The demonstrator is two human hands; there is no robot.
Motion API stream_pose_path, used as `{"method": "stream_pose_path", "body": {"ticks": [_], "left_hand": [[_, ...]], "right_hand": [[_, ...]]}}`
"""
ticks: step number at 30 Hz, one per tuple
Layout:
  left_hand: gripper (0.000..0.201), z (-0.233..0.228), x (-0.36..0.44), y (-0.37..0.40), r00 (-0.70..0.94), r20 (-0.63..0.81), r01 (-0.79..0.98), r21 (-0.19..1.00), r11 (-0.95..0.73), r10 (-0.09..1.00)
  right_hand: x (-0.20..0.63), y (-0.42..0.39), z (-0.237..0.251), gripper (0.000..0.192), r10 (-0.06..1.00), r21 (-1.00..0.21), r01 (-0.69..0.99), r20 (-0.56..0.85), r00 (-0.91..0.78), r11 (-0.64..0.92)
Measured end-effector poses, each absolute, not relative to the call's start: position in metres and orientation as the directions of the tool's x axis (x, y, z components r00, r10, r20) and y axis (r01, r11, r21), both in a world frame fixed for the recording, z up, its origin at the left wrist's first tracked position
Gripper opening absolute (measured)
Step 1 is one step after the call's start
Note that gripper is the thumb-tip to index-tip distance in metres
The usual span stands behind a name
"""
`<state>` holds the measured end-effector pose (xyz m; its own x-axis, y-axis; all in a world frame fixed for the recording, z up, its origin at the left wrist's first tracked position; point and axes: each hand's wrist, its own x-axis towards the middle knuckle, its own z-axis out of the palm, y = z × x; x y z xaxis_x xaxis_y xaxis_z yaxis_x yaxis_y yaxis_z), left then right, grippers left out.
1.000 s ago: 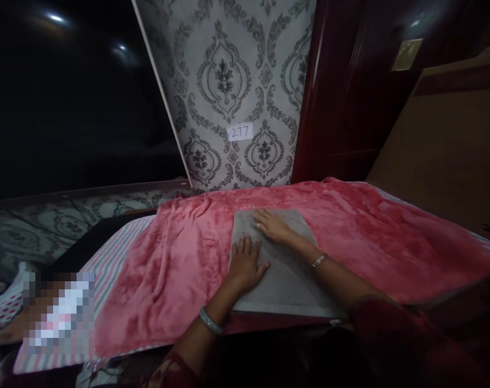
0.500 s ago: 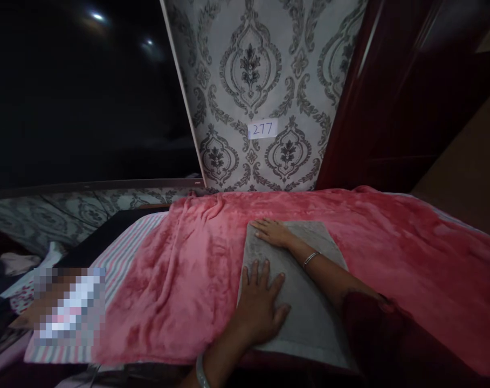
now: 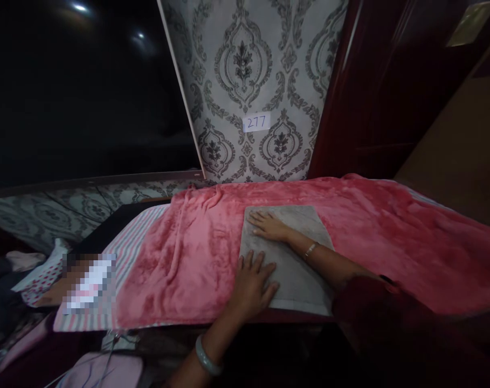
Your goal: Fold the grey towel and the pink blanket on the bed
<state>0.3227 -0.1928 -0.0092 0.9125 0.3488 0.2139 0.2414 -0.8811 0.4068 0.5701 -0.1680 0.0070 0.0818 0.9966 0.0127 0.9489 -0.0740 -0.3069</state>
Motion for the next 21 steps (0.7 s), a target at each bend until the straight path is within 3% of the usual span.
{"method": "stream_pose_path", "body": {"ticks": [3,6,9,12,14,16,19,21], "left_hand": [[0.029,-0.009,0.322,-0.179,0.805,0.442,0.126,0.525,-0.842,0.396],[0.034,0.004,0.335,-0.157,0.712,0.561,0.041,0.568,-0.822,0.423],[0.04,0.025,0.368,-0.133,0.801,0.45,0.104,0.545,-0.832,0.395],[0.05,0.037,0.412,-0.12,0.869,0.195,0.329,0.458,-0.826,0.454],[0.059,0.035,0.435,-0.12,0.856,0.121,0.424,0.394,-0.816,0.503],[0.064,0.028,0.448,-0.123,0.847,0.117,0.46,0.331,-0.824,0.519],[0.066,0.013,0.45,-0.128,0.842,0.128,0.49,0.226,-0.842,0.524],[0.065,0.007,0.447,-0.128,0.845,0.149,0.484,0.195,-0.853,0.514]], "right_hand": [[0.538,-0.214,0.001,0.061,0.996,-0.382,0.92,0.032,-0.078,0.084],[0.503,-0.265,0.003,0.061,0.978,-0.522,0.832,0.02,-0.207,0.187],[0.487,-0.299,0.016,0.058,0.94,-0.696,0.667,0.032,-0.34,0.265],[0.506,-0.304,0.03,0.054,0.975,-0.807,0.559,0.091,-0.204,0.193],[0.537,-0.293,0.035,0.054,0.982,-0.77,0.629,0.178,0.056,0.104],[0.572,-0.279,0.033,0.055,0.929,-0.633,0.773,0.265,0.259,-0.035],[0.61,-0.264,0.018,0.059,0.891,-0.35,0.887,0.229,0.392,-0.301],[0.62,-0.262,0.002,0.061,0.881,-0.231,0.886,0.163,0.443,-0.403]]}}
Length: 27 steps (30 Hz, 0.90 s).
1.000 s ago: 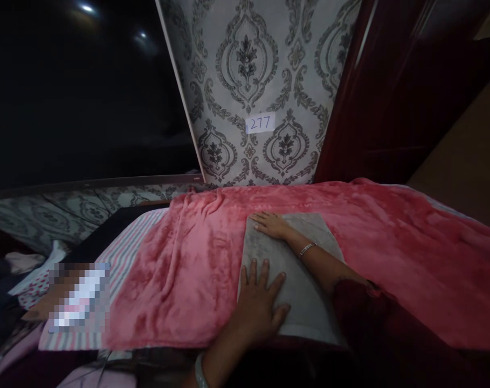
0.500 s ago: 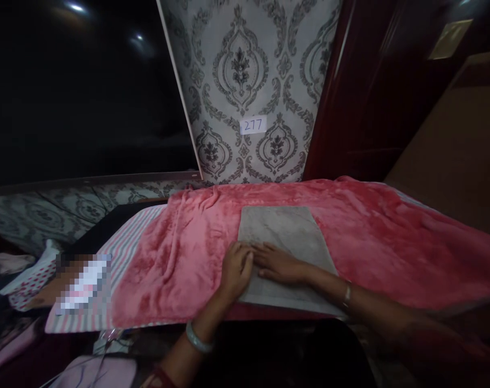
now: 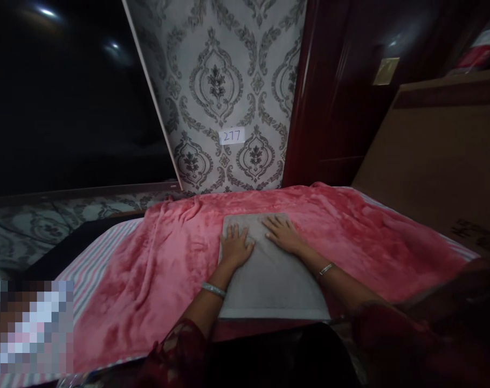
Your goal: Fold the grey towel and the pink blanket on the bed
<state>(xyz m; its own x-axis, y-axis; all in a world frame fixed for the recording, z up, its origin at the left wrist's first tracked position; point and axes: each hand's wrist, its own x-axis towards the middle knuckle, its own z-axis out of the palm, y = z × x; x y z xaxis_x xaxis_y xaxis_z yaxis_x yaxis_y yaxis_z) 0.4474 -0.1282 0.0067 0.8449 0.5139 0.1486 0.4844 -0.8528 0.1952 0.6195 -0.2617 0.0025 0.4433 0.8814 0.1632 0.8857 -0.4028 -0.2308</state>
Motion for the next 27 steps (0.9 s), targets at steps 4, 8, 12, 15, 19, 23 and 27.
{"method": "stream_pose_path", "body": {"ticks": [4,8,12,15,19,23,27], "left_hand": [[0.064,0.004,0.445,-0.125,0.853,0.174,0.47,0.156,-0.869,0.493],[0.064,0.005,0.448,-0.125,0.85,0.173,0.483,0.121,-0.867,0.497],[0.064,0.005,0.449,-0.125,0.843,0.167,0.502,0.092,-0.86,0.511],[0.064,0.004,0.45,-0.125,0.842,0.169,0.507,0.077,-0.858,0.513],[0.064,0.003,0.45,-0.124,0.843,0.185,0.501,0.072,-0.863,0.505],[0.062,0.003,0.45,-0.123,0.844,0.195,0.495,0.075,-0.866,0.5],[0.061,0.004,0.448,-0.125,0.842,0.22,0.487,0.084,-0.869,0.493]], "right_hand": [[0.62,-0.265,-0.022,0.06,0.882,-0.199,0.886,0.146,0.449,-0.418],[0.623,-0.264,-0.02,0.06,0.894,-0.211,0.888,0.1,0.436,-0.409],[0.634,-0.259,-0.005,0.061,0.877,-0.231,0.86,0.05,0.478,-0.455],[0.641,-0.258,0.001,0.064,0.837,-0.229,0.825,0.072,0.543,-0.516],[0.635,-0.265,0.0,0.065,0.864,-0.206,0.85,0.034,0.502,-0.485],[0.603,-0.288,-0.002,0.063,0.955,-0.252,0.926,0.022,0.296,-0.281],[0.555,-0.324,0.001,0.061,0.995,-0.389,0.917,0.021,0.099,-0.083]]}}
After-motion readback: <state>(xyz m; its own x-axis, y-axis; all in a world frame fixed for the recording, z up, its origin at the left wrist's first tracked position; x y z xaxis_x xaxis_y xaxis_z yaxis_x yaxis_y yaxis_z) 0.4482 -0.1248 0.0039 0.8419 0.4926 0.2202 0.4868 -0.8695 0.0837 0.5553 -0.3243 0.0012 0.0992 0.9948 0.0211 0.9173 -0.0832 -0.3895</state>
